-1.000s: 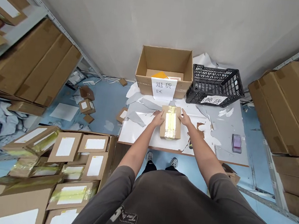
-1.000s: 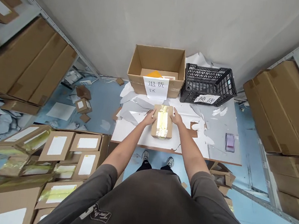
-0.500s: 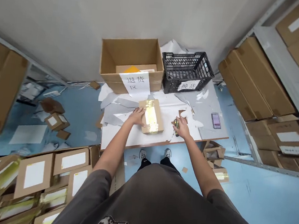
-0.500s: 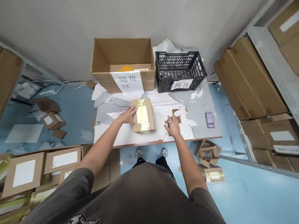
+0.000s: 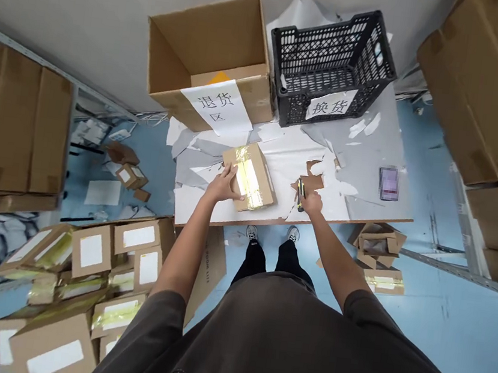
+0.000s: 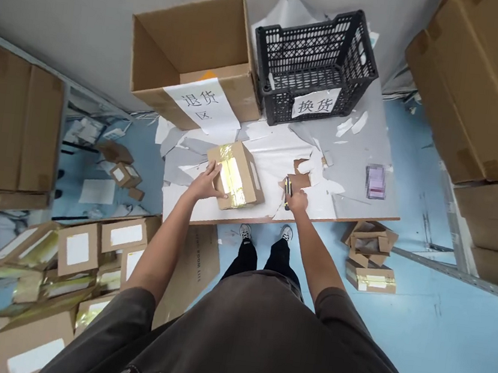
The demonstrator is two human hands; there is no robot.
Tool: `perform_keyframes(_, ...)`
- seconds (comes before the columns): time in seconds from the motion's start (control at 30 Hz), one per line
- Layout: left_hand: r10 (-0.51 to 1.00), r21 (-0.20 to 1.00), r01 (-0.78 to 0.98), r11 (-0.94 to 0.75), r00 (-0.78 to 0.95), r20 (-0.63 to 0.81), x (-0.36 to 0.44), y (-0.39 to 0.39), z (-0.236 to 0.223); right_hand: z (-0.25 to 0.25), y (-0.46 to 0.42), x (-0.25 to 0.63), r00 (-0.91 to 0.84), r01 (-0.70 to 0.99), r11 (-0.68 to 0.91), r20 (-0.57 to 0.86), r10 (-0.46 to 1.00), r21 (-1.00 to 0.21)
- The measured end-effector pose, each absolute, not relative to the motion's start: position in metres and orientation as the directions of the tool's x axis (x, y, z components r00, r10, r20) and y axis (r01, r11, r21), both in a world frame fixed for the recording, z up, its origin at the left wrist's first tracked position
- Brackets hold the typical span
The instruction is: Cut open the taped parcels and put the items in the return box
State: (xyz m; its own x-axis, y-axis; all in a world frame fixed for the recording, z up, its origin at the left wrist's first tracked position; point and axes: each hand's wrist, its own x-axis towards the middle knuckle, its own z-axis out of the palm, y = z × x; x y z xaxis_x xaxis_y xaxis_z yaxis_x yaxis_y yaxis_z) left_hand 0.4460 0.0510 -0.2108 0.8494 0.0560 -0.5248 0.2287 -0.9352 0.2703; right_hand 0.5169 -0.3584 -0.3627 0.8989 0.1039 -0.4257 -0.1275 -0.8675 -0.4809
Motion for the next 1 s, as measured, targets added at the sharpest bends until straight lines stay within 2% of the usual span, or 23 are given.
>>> perform_keyframes(0.1,0.043,0.300,0.215,-0.930,0.870,-0.491,0.444,0.052,-0.215,-0.377,-0.351,0.518,0.862,-0.140,-0.904,-0.498,0.089,-0.403)
perform_keyframes(0.17,0.041,0.328,0.217,-0.919,0.882,-0.470,0.442,0.051,-0.216,-0.375,-0.347,0.518,0.851,-0.133,-0.908,-0.515,0.101,-0.398)
perform_keyframes(0.27,0.072,0.360,0.262,-0.896,0.883,-0.463,0.437,0.042,-0.215,-0.357,-0.341,0.522,0.886,-0.151,-0.854,-0.451,0.106,-0.498)
perform_keyframes(0.4,0.147,0.357,0.326,-0.875,0.883,-0.445,0.435,0.025,-0.214,-0.304,-0.325,0.540,0.955,-0.085,-0.729,-0.264,0.134,-0.679)
perform_keyframes(0.57,0.147,0.438,0.277,-0.855,0.940,-0.308,0.462,0.043,-0.211,-0.227,-0.256,0.555,0.908,0.051,-0.587,-0.207,0.364,-0.808)
perform_keyframes(0.67,0.151,0.529,0.307,-0.791,0.936,-0.318,0.488,0.070,-0.213,-0.203,-0.199,0.550,0.871,0.170,-0.579,-0.153,0.467,-0.798)
perform_keyframes(0.8,0.105,0.630,0.330,-0.702,0.924,-0.367,0.496,0.086,-0.223,-0.206,-0.143,0.540,0.858,0.256,-0.615,-0.118,0.501,-0.746)
perform_keyframes(1.0,0.268,0.648,0.420,-0.635,0.907,-0.325,0.462,0.069,-0.235,-0.214,-0.129,0.537,0.798,0.374,-0.673,-0.149,0.584,-0.638)
